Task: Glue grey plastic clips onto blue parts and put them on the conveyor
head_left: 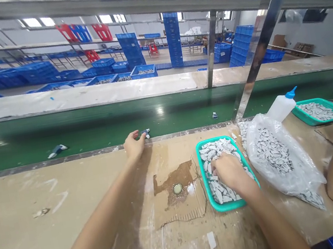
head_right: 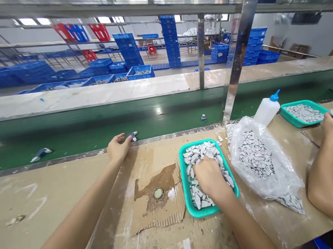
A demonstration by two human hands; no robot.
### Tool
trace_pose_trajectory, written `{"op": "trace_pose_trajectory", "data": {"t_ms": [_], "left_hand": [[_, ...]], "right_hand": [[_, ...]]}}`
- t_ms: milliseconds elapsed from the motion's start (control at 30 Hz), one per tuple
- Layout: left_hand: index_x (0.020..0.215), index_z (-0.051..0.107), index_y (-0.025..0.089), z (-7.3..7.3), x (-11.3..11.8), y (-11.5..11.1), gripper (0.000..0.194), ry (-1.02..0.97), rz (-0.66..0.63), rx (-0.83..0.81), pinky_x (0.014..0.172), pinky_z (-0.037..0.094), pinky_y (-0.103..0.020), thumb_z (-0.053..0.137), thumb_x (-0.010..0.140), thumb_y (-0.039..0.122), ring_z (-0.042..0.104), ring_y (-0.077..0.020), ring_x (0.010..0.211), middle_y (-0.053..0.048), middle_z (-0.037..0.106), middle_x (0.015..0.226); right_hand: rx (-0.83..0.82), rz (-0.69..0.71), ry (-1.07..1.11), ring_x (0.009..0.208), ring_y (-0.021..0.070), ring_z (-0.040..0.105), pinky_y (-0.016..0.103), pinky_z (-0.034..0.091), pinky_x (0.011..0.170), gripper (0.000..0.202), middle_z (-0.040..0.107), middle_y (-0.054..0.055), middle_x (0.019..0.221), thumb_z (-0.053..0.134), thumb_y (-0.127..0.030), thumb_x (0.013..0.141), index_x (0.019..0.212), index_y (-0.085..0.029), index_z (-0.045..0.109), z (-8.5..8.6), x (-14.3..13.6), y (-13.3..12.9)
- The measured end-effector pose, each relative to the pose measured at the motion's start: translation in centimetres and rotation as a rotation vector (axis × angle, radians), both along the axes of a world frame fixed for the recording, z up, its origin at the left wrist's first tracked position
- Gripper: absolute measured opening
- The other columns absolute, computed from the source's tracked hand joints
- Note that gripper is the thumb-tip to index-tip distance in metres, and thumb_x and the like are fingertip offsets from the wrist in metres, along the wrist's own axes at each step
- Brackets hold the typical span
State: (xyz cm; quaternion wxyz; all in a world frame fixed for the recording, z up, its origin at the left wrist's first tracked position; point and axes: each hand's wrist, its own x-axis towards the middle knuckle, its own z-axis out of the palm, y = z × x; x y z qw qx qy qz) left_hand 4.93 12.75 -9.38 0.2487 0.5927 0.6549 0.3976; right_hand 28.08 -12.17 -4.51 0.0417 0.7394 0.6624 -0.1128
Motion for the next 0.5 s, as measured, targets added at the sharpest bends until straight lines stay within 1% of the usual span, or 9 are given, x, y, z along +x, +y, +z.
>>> {"op": "trace_pose_trajectory", "data": {"t_ms": [33,100,167,267,333,433,500], "left_hand": [[0.117,0.062,0.007,-0.1,0.1,-0.8,0.041,-0.002,-0.017,0.024,0.103,0.043,-0.042,0.063,0.082,0.028,0.060,-0.0306,0.117,-0.021,0.066,0.120],[0.117,0.062,0.010,-0.3,0.3,-2.8,0.038,-0.009,-0.072,0.062,0.103,0.044,-0.038,0.060,0.084,0.028,0.060,-0.0264,0.116,-0.018,0.066,0.121],[0.113,0.064,0.013,-0.4,0.6,-5.4,0.034,-0.028,-0.171,0.072,0.101,0.046,-0.034,0.060,0.084,0.030,0.062,-0.0236,0.113,-0.014,0.068,0.118],[0.107,0.066,0.015,-0.2,1.2,-9.8,0.031,-0.094,-0.380,0.022,0.102,0.046,-0.038,0.063,0.081,0.033,0.063,-0.0252,0.111,-0.013,0.068,0.117],[0.106,0.067,0.016,0.1,1.4,-12.5,0.031,-0.125,-0.491,-0.026,0.103,0.045,-0.041,0.063,0.082,0.035,0.062,-0.0269,0.113,-0.014,0.068,0.117],[0.107,0.067,0.018,0.4,1.4,-15.7,0.030,-0.114,-0.589,-0.056,0.104,0.044,-0.043,0.058,0.086,0.037,0.061,-0.0265,0.114,-0.012,0.068,0.117],[0.108,0.067,0.019,0.2,0.9,-16.8,0.029,-0.089,-0.627,-0.033,0.104,0.043,-0.042,0.055,0.089,0.037,0.060,-0.0258,0.115,-0.011,0.068,0.118]], "right_hand": [[-0.003,0.014,0.007,0.094,0.0243,0.064,0.029,0.039,0.072,0.027,0.075,0.012,0.089,0.052,-0.008,0.087,0.092,-0.018,0.076,0.0,0.0,-0.1],[-0.005,0.030,0.011,0.095,0.0242,0.063,0.029,0.040,0.073,0.028,0.075,0.013,0.093,0.051,-0.006,0.087,0.092,-0.017,0.076,-0.1,0.1,-0.2],[-0.011,0.034,0.010,0.098,0.0245,0.062,0.029,0.040,0.076,0.030,0.074,0.014,0.098,0.049,-0.004,0.086,0.093,-0.017,0.076,-0.2,0.0,-0.3],[-0.033,0.027,0.004,0.104,0.0257,0.062,0.030,0.041,0.078,0.034,0.073,0.014,0.102,0.049,-0.003,0.086,0.102,-0.017,0.076,-0.4,-0.2,-0.5],[-0.043,0.016,-0.004,0.106,0.0267,0.062,0.031,0.041,0.079,0.037,0.072,0.015,0.103,0.048,-0.004,0.086,0.108,-0.017,0.074,-0.5,-0.3,-0.6],[-0.045,0.008,-0.015,0.105,0.0279,0.063,0.032,0.041,0.081,0.036,0.072,0.015,0.103,0.048,-0.004,0.086,0.107,-0.015,0.074,-0.6,-0.5,-0.8],[-0.037,0.000,-0.021,0.103,0.0293,0.063,0.033,0.041,0.080,0.036,0.071,0.017,0.101,0.046,-0.002,0.086,0.104,-0.013,0.075,-0.6,-0.8,-1.0]]}}
